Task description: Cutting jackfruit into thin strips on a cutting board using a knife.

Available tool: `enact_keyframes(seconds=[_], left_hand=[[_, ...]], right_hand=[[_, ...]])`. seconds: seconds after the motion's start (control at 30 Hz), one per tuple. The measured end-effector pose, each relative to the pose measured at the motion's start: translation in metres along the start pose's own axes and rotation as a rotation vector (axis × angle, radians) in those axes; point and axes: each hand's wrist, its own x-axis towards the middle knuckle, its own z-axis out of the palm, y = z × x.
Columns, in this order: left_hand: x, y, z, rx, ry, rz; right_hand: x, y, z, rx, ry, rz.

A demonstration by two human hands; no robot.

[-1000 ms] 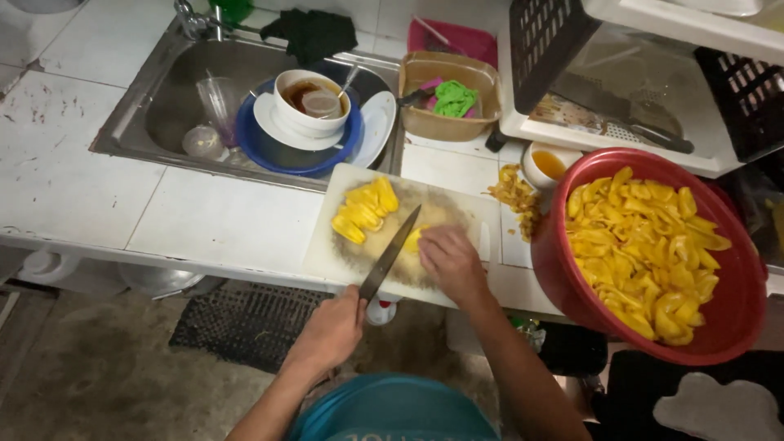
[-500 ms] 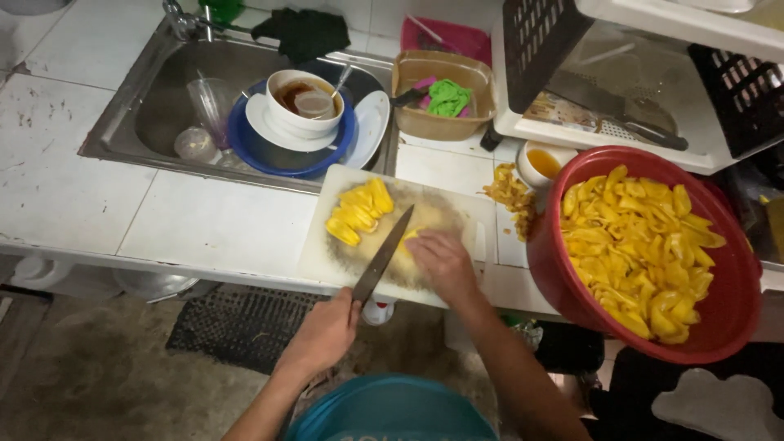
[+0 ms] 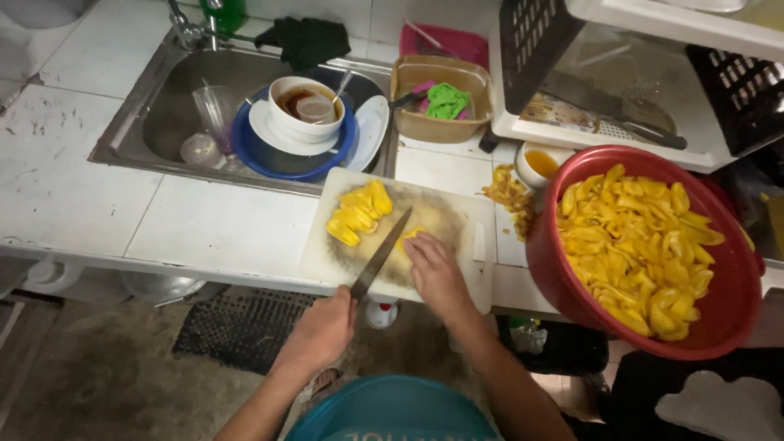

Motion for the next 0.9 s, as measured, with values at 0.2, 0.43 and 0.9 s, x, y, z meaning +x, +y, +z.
enact_keyframes(seconds=[0.2,0.43,0.9], left_hand=[[-0.003,0.020,-0.028,0.174,0.060,0.161],[0.016,0.053,-0.045,0.383,0.082,0.206],[0.047,0.033,-0.023,0.455,0.011,0.247]], right_hand=[[-0.011,0.006,0.021,0.029,0.104,0.093],[-0.004,-0.005,0.011,0.010,0.165,0.088],[-0.006,-0.001,0.015,0.026,0.199,0.077]])
